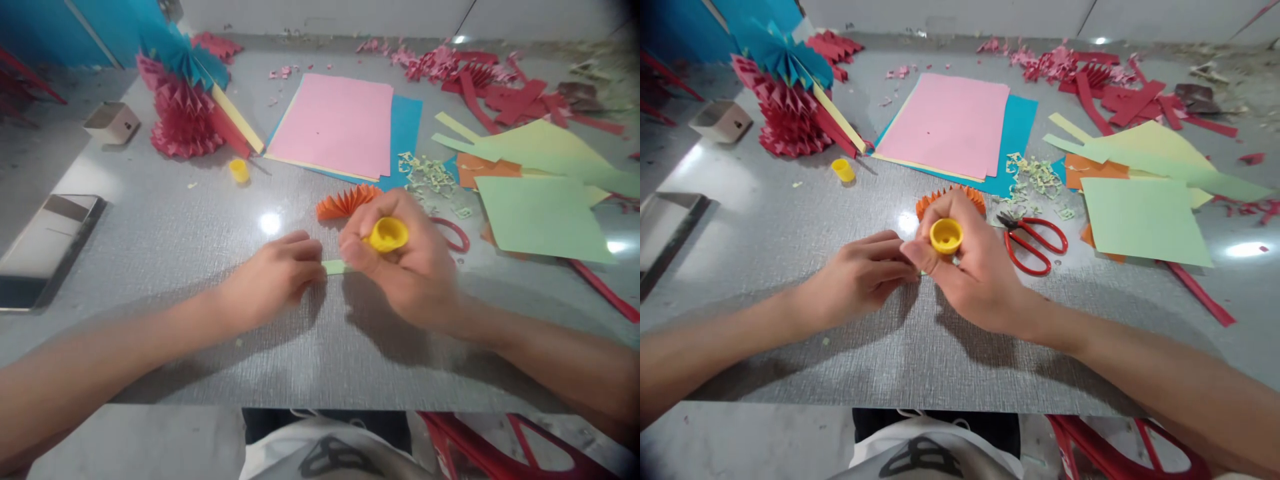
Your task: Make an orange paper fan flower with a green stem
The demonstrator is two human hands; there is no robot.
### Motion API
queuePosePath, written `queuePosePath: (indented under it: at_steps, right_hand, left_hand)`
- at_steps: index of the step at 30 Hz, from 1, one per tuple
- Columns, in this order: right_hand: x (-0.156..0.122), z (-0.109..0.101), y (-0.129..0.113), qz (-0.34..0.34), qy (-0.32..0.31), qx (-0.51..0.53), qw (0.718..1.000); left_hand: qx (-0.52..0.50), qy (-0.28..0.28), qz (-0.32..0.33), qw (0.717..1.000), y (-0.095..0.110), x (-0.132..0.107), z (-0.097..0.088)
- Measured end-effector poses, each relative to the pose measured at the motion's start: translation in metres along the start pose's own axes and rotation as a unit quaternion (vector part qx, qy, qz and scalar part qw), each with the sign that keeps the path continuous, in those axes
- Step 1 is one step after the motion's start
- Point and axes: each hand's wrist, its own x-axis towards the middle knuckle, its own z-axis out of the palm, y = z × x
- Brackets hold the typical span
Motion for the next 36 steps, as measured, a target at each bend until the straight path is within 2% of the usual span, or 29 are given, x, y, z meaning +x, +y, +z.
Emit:
queuePosePath:
  at_steps: [3, 5, 13, 18, 23, 25, 32, 36]
  right_hand:
    - [0.001, 0.010, 0.012, 0.019, -0.041, 0.000, 0.999]
    - [0.001, 0.012, 0.018, 0.019, -0.045, -0.016, 0.999]
    - [-0.008, -0.010, 0.015, 0.011, -0.012, -0.094, 0.995]
    - [-0.006, -0.011, 0.004, -0.014, 0.025, -0.031, 0.999]
    - [-0.003, 0.009, 0.012, -0.012, -0.059, -0.038, 0.997]
    - [-0.003, 0.010, 0.017, -0.010, -0.070, -0.060, 0.996]
    - [-0.010, -0.010, 0.013, -0.005, -0.023, -0.131, 0.991]
    - [-0.005, -0.006, 0.011, -0.014, 0.009, -0.084, 0.996]
  left_hand:
    - [-0.001, 0.003, 0.000, 1.000, -0.002, -0.001, 0.002]
    - [-0.001, -0.002, -0.001, 1.000, -0.002, -0.001, 0.001]
    - [0.004, -0.023, -0.009, 1.000, 0.002, 0.002, -0.004]
    - [-0.006, -0.010, -0.002, 1.000, 0.000, 0.001, -0.001]
    - [-0.009, -0.001, 0.005, 1.000, -0.001, 0.001, -0.001]
    - [-0.005, -0.004, 0.002, 1.000, -0.001, 0.002, -0.002]
    - [0.014, -0.009, 0.010, 1.000, 0.000, 0.002, -0.004]
    - [0.013, -0.003, 0.020, 1.000, -0.002, 0.001, -0.002]
